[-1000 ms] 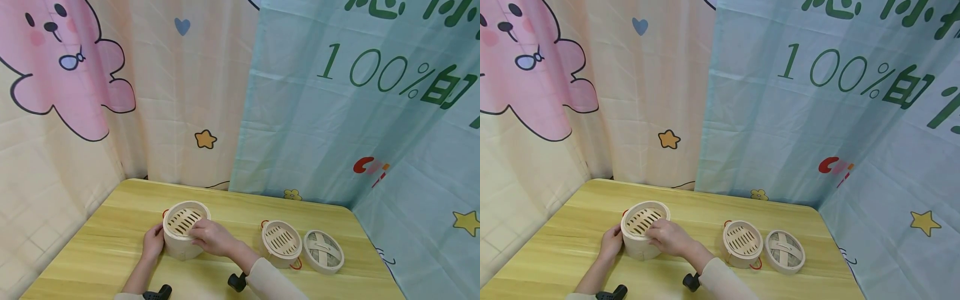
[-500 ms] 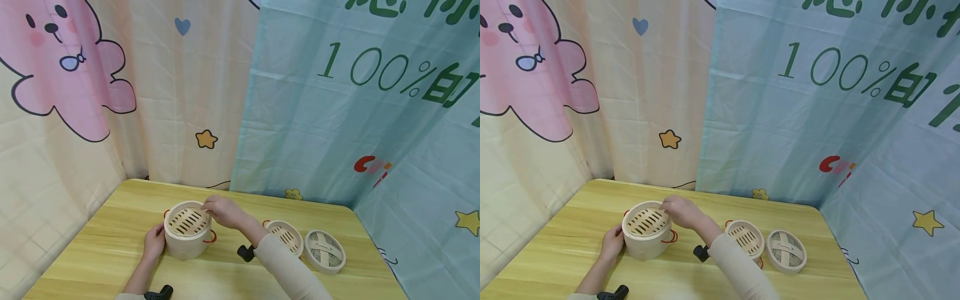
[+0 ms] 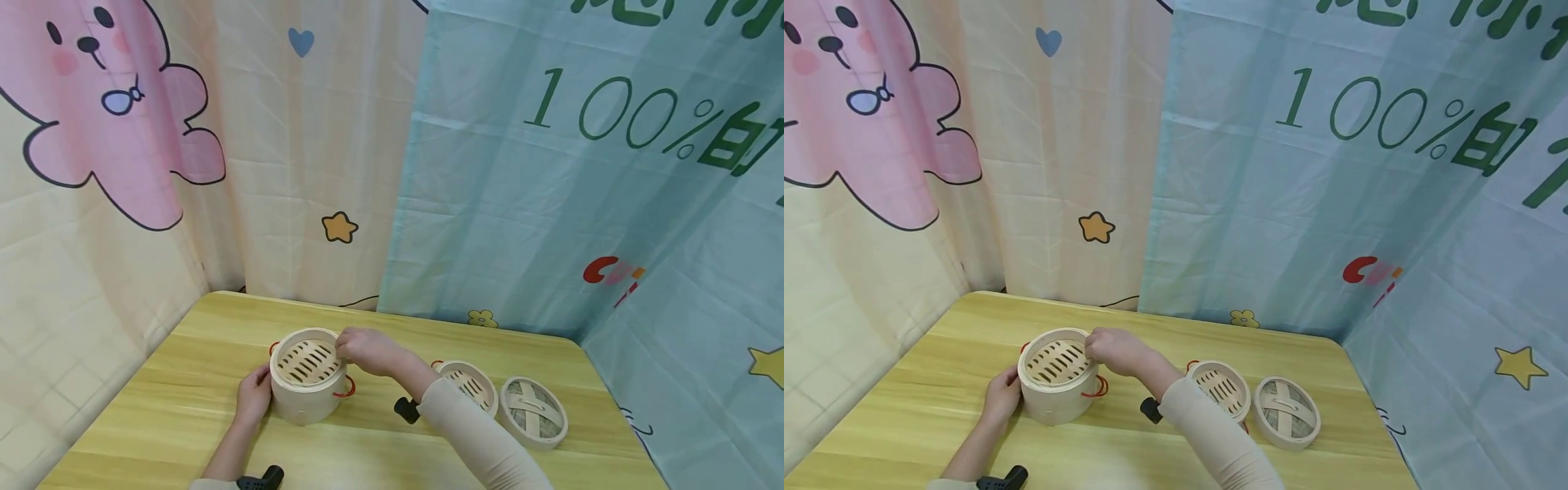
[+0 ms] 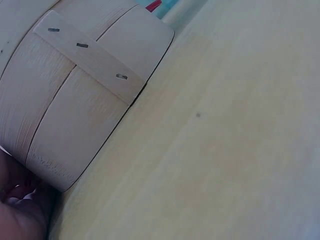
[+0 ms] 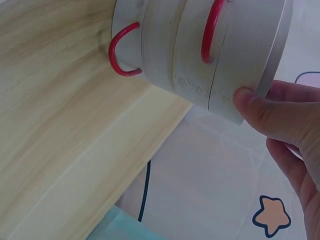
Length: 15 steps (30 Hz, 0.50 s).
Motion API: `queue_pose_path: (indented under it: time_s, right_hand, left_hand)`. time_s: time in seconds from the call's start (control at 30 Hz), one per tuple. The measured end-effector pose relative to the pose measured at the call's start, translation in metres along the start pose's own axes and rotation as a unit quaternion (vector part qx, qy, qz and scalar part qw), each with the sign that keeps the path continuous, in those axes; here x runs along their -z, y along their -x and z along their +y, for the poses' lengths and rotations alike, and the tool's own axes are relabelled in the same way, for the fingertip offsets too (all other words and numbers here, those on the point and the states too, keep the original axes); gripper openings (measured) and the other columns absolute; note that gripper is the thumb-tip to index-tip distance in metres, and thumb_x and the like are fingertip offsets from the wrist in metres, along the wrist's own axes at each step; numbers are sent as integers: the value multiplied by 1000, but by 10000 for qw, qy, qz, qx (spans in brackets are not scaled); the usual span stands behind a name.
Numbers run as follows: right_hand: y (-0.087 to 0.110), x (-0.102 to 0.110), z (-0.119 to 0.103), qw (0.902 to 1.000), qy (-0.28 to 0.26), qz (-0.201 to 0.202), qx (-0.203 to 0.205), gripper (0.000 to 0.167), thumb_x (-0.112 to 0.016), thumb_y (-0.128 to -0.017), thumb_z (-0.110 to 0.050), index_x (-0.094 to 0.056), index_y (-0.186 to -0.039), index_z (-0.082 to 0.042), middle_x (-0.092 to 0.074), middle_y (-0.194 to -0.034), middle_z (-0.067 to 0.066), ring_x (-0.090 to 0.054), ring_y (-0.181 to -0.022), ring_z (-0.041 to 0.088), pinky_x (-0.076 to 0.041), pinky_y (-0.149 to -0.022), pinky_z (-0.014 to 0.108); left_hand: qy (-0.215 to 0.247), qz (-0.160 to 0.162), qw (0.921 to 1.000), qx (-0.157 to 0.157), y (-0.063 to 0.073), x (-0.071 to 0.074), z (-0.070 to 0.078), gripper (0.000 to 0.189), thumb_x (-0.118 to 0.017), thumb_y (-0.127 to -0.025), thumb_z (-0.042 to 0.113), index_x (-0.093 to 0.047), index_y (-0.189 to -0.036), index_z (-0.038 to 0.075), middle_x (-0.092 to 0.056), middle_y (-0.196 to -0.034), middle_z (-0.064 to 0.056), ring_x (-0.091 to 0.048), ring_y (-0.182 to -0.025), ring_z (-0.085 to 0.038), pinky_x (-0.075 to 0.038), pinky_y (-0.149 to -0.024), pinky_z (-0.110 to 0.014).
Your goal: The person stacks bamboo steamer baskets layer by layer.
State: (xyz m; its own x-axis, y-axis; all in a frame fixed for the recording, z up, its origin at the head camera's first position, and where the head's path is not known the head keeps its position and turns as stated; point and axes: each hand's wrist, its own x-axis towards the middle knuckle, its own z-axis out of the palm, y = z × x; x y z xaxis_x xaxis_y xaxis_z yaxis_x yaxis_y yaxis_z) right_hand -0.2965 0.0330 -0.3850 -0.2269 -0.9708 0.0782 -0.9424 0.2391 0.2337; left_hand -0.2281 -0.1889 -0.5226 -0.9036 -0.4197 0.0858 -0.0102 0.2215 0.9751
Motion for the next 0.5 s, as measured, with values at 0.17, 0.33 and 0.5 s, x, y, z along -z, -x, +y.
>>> queue_pose_path:
  time_s: [0.17,0.33,0.5]
  right_hand:
    - [1,-2,0,9998,-136,-74,-117,13,-71,-78,-12,-71,-91,-17,-62,-100,-6,-52,-99,9,-41,-81,13]
    - [2,-4,-1,9994,-333,36,-41,12,-71,-79,-15,-71,-91,-16,-63,-98,-5,-53,-98,9,-41,-82,12]
    - [2,-7,-2,9992,-348,173,44,11,-70,-79,-18,-70,-90,-16,-63,-97,-5,-53,-96,9,-40,-81,11]
  left_hand:
    - [-19,40,10000,30,-1,-2,-2,31,-43,-94,1,-51,-118,-16,-51,-120,-31,-46,-112,-36,-35,-77,-9]
    - [-19,117,9999,19,-3,-4,-2,30,-42,-94,-1,-51,-117,-17,-50,-120,-32,-45,-113,-38,-39,-92,-33]
    - [83,109,9999,26,-4,-6,0,30,-41,-93,-3,-49,-117,-19,-47,-121,-34,-42,-116,-41,-34,-97,-46]
